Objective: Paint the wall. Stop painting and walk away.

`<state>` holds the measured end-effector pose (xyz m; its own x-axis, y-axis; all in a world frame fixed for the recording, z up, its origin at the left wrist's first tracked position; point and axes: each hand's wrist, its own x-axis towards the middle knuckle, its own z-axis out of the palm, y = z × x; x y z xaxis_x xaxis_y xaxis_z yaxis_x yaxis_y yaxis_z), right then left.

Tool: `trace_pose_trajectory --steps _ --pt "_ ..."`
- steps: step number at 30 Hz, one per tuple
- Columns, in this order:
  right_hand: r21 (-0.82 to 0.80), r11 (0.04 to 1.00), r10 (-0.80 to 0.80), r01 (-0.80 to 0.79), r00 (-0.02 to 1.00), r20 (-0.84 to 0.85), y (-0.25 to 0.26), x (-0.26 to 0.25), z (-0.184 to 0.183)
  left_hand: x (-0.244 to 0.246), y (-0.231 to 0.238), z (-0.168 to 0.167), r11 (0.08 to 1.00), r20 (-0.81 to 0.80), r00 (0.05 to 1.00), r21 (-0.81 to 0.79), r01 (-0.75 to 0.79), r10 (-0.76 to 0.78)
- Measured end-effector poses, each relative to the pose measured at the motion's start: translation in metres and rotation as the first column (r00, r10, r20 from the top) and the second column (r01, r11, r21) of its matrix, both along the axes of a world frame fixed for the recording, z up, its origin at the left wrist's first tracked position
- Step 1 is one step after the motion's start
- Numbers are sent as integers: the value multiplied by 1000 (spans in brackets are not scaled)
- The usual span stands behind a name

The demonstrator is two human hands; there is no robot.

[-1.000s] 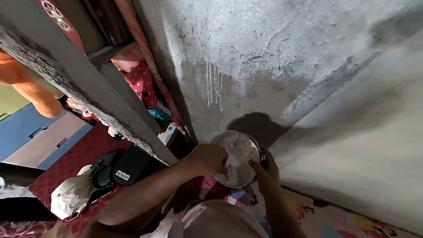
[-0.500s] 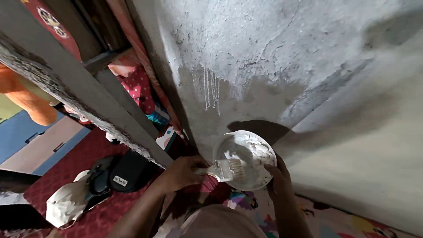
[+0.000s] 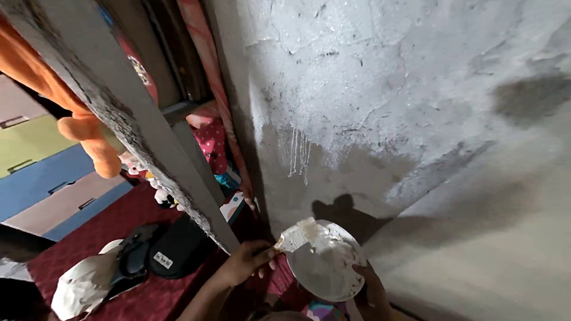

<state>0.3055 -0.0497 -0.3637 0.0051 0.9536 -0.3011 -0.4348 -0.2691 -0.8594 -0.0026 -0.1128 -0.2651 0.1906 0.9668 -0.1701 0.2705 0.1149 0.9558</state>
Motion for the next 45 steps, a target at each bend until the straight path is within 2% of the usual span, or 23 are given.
trace_pose_trajectory --steps 6,10,12,14,17,19,23,25,27,30,32,36,38,40,43,45 --pt "2 1000 21 -21 1000 8 -6 -8 -4 -10 15 16 992 45 997 104 -71 66" --pt "-3 1000 -7 7 1000 -1 -9 -20 -3 -26 45 66 947 31 987 278 -160 157" --pt "-1 1000 -13 13 1000 4 -11 -27 3 -32 66 91 911 78 973 341 -232 219" --pt "10 999 -34 34 999 8 -13 -35 10 -38 92 102 878 147 947 355 -320 286" --pt "-2 997 -73 73 997 22 -14 -46 13 -46 132 89 839 205 900 329 -433 384" --pt "-19 996 -91 92 995 29 -15 -52 14 -51 145 65 861 164 898 258 -438 408" --pt "-41 991 -125 129 988 91 -18 -60 15 -57 134 2 906 81 904 27 -423 420" --pt "-40 990 -134 138 987 93 -19 -61 10 -60 128 -17 907 71 904 -40 -420 422" --pt "-24 990 -138 141 987 84 -17 -62 8 -62 128 1 909 78 906 -8 -417 416" --pt "-5 985 -170 171 983 67 -18 -68 15 -63 136 70 908 72 910 74 -413 408" --pt "-12 983 -183 184 982 53 -18 -72 22 -65 139 104 899 78 915 172 -403 395" --pt "-11 984 -175 175 983 53 -16 -78 25 -64 131 135 841 137 901 322 -434 412" --pt "-9 987 -160 161 986 47 -16 -81 26 -63 134 126 809 162 895 384 -444 415" --pt "6 991 -137 137 990 31 -14 -83 23 -61 140 98 808 127 894 388 -444 430" --pt "6 995 -101 101 994 33 -14 -86 19 -59 141 34 880 -80 895 239 -410 438" --pt "-5 993 -114 114 993 38 -15 -89 20 -59 135 11 910 -125 903 119 -397 410"
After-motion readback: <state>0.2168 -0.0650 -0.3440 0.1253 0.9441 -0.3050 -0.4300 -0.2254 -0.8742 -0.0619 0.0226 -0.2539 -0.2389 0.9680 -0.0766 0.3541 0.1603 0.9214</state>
